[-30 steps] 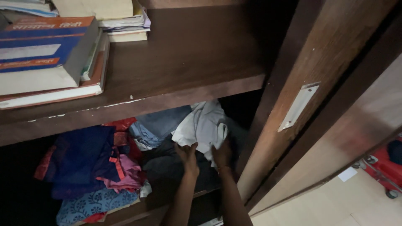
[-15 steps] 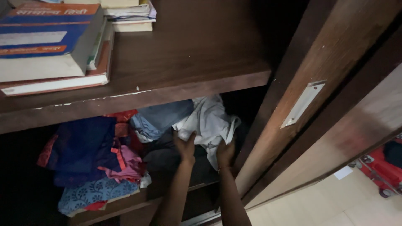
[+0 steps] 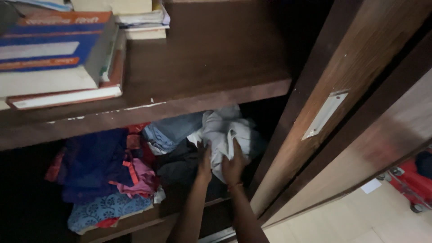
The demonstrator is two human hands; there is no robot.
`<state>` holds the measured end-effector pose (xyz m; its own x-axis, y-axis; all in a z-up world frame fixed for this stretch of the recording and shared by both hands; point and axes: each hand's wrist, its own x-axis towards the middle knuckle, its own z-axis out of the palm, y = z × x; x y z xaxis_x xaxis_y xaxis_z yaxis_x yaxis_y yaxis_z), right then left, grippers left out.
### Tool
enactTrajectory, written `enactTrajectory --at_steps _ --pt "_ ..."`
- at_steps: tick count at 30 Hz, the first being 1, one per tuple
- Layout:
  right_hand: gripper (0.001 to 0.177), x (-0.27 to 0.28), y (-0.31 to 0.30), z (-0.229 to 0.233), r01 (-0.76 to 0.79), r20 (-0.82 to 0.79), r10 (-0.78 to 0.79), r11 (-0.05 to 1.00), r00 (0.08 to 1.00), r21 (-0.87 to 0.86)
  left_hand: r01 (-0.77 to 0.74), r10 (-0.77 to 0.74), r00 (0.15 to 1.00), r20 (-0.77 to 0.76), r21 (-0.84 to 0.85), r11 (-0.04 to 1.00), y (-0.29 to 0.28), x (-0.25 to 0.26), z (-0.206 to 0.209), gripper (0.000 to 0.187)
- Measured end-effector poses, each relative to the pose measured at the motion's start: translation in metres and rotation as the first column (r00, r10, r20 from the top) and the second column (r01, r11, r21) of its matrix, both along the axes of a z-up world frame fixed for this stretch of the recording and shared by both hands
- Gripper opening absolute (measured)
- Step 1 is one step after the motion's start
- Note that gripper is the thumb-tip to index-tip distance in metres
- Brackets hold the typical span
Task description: The person retrieves a document and a colorful chart from a wooden wardrobe and places them on a bed. They then take a folded striped cloth and a white cloth from the wardrobe and place them on the bed as well.
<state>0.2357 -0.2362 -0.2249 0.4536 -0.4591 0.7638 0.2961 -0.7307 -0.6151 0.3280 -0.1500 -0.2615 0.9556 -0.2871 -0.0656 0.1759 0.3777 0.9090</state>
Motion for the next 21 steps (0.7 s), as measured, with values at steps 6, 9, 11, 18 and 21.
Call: enactTrajectory --at_steps 6,9,11,18,21 --pt "0.067 -0.018 0.020 0.034 -0.069 -0.055 0.067 0.997 0.996 -0.030 0.111 -0.099 0.985 -0.139 0.079 0.991 0.012 -0.018 0.024 0.111" --pt "0.065 -0.026 0.029 0.052 -0.065 -0.050 0.065 0.998 0.997 -0.005 0.160 -0.141 0.972 -0.189 0.085 0.984 0.015 -0.017 0.032 0.106" --pt "0.063 -0.029 0.033 0.065 -0.056 -0.060 0.056 0.998 0.997 0.005 0.159 -0.121 0.958 -0.259 0.130 0.979 0.017 -0.024 0.041 0.107" --pt "0.057 -0.055 0.046 0.095 -0.131 -0.040 0.129 0.990 0.991 -0.052 0.182 -0.184 0.982 -0.044 -0.046 0.982 0.027 -0.046 0.066 0.114" --pt "0.055 -0.065 0.052 0.107 -0.174 -0.051 0.172 0.983 0.984 -0.050 0.218 -0.223 0.975 -0.009 -0.173 0.961 0.029 -0.046 0.053 0.105"
